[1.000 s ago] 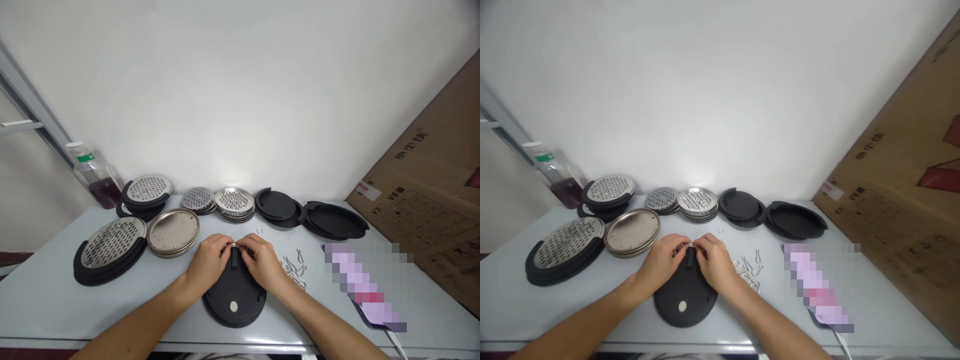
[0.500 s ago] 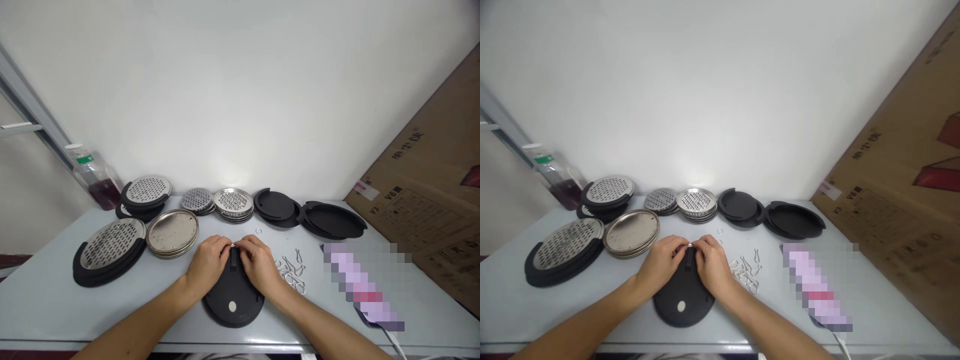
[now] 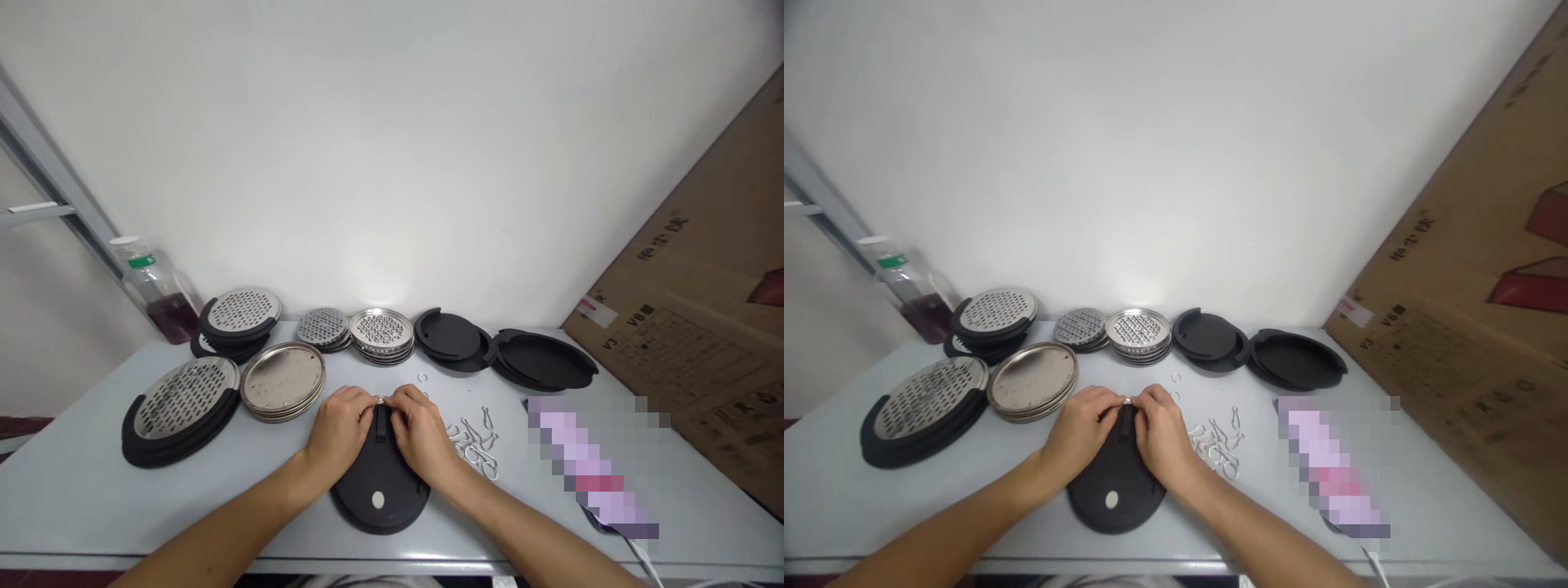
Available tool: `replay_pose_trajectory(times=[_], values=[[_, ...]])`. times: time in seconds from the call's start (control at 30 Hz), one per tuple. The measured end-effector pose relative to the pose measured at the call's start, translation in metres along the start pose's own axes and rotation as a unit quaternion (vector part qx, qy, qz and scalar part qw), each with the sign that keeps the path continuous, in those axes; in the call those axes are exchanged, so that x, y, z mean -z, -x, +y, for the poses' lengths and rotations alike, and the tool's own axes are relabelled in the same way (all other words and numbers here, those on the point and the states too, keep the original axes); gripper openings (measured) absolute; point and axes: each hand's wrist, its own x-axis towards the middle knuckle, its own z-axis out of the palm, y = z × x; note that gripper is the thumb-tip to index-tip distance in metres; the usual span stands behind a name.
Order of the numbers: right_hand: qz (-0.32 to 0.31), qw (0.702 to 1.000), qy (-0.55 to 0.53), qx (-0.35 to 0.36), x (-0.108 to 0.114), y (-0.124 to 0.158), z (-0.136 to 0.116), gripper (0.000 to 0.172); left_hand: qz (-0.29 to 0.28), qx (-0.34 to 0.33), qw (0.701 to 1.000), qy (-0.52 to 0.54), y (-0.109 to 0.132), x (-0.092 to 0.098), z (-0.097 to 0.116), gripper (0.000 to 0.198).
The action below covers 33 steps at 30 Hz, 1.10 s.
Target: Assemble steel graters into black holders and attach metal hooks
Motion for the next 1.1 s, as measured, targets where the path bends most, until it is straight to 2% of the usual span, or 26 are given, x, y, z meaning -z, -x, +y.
replay_pose_trajectory(times=[0.67,1.1], values=[[0.010,1.000,0.012,-0.012,-0.0047,0.0010,-0.0012,0.025,0.016,-0.055,0.998,-0.015,0.0002,-0.0030,-0.0050,0.024],[0.018,0.999,0.030,-0.034,-0.0076,0.0017,0.0008,0.023,-0.001,-0.066,0.998,0.020,-0.0014,-0.0067,-0.0066,0.023]])
